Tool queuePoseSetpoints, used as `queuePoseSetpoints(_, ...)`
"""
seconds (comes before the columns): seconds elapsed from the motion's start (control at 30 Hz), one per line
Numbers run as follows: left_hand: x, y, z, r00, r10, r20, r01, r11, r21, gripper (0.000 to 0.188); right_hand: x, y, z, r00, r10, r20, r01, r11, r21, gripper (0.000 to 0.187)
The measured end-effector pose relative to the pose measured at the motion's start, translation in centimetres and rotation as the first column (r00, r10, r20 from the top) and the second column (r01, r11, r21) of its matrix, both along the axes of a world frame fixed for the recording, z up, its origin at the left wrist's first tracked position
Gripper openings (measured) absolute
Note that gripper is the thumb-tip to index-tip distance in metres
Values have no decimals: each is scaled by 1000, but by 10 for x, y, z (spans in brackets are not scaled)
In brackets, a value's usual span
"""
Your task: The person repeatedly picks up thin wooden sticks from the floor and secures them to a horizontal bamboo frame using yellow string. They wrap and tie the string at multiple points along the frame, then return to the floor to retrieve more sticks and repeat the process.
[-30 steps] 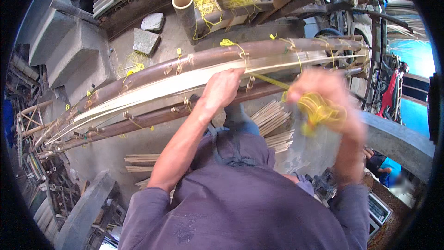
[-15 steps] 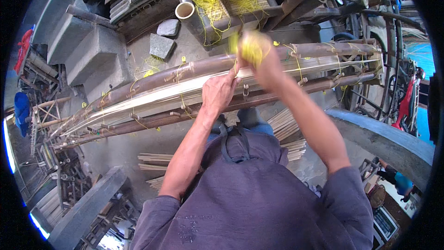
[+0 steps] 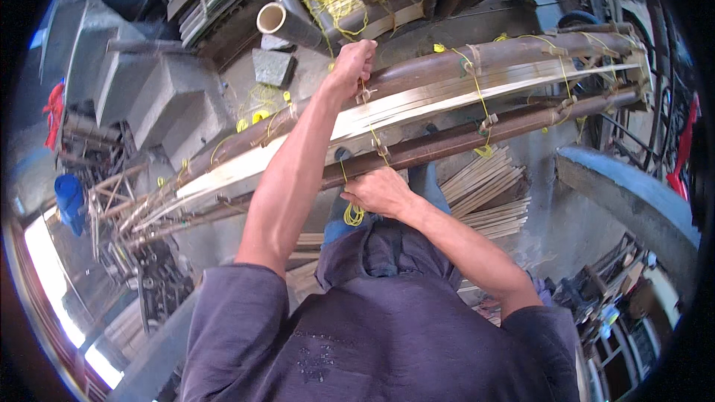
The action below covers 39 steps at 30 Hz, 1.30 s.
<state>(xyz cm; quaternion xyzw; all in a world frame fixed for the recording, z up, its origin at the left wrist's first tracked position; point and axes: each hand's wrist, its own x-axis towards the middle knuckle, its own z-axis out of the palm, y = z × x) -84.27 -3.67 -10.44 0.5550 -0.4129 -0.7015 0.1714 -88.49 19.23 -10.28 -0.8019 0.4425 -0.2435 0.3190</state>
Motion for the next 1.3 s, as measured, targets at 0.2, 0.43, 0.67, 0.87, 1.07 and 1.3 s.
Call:
queuePoseSetpoints(0.2, 61, -15, 22, 652, -254, 714, 713, 525, -465, 32, -24, 24, 85, 855, -431, 287, 366, 895, 255, 52)
queuePoseSetpoints(0.43, 85, 161, 60, 896, -410, -169, 401, 912, -88, 48, 14, 68, 16, -569, -742, 356, 334, 187, 924, 22)
queuePoseSetpoints(0.67, 42, 216, 20, 860, 130, -494, 45, 944, 327, 30, -52, 243, -97, -648, -761, -26, 232, -230, 945, 23)
queuePoseSetpoints(0.87, 47, 223, 26, 812, 326, -484, -103, 896, 431, 28, -48, 156, 7, 537, -829, 155, 668, 530, 521, 74)
queuePoseSetpoints(1.07, 69, 219, 47, 982, -188, -17, 184, 974, -131, 29, -35, 106, 2, 706, -699, 114, 563, 652, 507, 33)
queuePoseSetpoints(1.3, 188, 172, 121, 896, 78, 438, 232, 758, -609, 21, -80, 162, -34, 668, -741, 64, 571, 566, 594, 71)
